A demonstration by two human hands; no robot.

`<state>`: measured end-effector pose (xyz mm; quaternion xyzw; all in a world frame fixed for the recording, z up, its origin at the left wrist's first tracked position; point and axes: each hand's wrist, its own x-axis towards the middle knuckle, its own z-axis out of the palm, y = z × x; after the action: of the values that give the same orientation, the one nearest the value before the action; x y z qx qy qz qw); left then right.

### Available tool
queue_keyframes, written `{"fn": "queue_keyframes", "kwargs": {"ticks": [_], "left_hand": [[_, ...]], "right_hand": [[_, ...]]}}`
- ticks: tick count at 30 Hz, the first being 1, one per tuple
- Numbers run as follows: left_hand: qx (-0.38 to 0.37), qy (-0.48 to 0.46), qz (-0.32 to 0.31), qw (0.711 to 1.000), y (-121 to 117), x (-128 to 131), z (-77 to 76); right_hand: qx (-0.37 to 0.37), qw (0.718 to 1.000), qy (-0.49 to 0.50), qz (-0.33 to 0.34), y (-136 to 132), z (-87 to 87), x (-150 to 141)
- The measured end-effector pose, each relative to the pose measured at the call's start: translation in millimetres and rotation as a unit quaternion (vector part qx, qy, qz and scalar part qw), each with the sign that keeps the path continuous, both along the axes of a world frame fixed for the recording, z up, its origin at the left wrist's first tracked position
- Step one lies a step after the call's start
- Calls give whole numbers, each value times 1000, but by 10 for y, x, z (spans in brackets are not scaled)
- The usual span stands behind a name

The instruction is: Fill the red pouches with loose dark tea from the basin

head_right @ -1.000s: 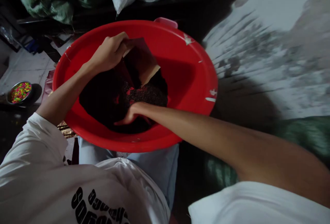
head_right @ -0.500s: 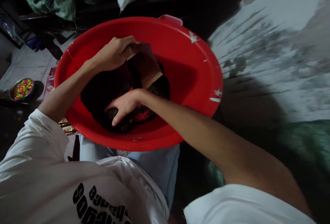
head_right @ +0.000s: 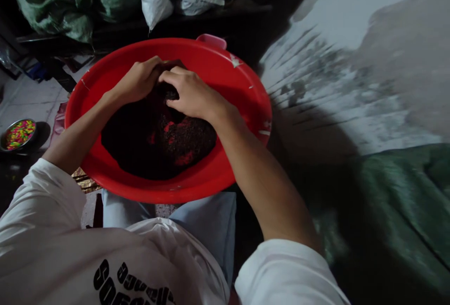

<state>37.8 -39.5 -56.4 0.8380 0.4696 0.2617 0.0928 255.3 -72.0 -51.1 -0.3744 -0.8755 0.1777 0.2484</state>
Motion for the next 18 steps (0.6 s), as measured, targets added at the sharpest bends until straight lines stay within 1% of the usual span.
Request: {"fn": "queue_keyframes", "kwargs": {"ticks": [2, 4, 6, 8, 10, 11, 12, 13, 14, 15, 16, 18], "left_hand": [[6, 5, 9, 1000, 18, -52, 57], [13, 3, 16, 1000, 25, -79, 98], [17, 3, 28, 999, 16, -77, 122], [22, 8, 46, 999, -2, -60, 131], [26, 8, 52, 998, -14, -46, 125], [28, 5, 48, 998, -16, -44, 117], [29, 1, 42, 999, -16, -43, 107], [29, -3, 34, 999, -15, -43, 97], [28, -4, 28, 999, -14, -43, 89], [26, -3, 24, 999, -17, -42, 84], [24, 1, 22, 999, -23, -38, 84], [17, 10, 23, 1000, -46, -26, 97]], "right_hand": [[12, 1000, 12, -2, -80, 63, -40], [0, 999, 47, 24, -168, 137, -52], [-35, 992, 92, 83, -262, 178, -90], [-90, 974, 104, 179, -361, 143, -196], [-152, 945, 51, 284, -465, 8, -373], [-177, 930, 3, 321, -518, -96, -479], [-190, 920, -55, 339, -570, -218, -588], [-187, 916, -119, 335, -620, -353, -694], [-178, 921, -173, 299, -667, -493, -794], [-173, 917, -230, 274, -709, -627, -883], [-173, 907, -279, 265, -746, -749, -960], [-181, 888, -331, 263, -796, -935, -1077]]}}
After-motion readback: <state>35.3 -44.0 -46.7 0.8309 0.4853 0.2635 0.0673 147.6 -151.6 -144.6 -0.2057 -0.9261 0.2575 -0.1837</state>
